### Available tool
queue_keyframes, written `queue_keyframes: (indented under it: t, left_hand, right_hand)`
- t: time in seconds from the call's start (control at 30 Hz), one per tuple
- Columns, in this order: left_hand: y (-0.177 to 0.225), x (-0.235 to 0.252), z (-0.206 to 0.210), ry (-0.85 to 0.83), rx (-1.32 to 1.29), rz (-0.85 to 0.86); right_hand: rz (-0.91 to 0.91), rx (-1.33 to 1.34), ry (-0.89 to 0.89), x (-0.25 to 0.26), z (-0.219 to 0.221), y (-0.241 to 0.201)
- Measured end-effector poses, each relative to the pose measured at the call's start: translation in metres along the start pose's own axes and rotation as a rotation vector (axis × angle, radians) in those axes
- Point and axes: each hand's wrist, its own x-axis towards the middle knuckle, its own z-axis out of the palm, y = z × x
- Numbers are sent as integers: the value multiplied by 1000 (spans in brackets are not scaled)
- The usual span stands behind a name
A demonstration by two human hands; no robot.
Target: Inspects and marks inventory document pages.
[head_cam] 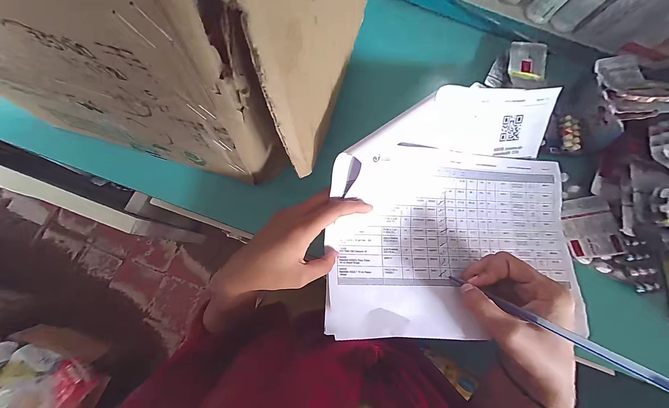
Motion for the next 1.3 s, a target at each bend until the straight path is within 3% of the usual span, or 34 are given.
queue_keyframes:
  t: [0.67,1.3]
  left_hand:
    - [2,-1,5,65,62,-30]
    - [-1,-2,4,48,57,-41]
  right_hand:
    - [32,-182,32,2,-1,-9]
    - [38,-102,64,1,0,-2]
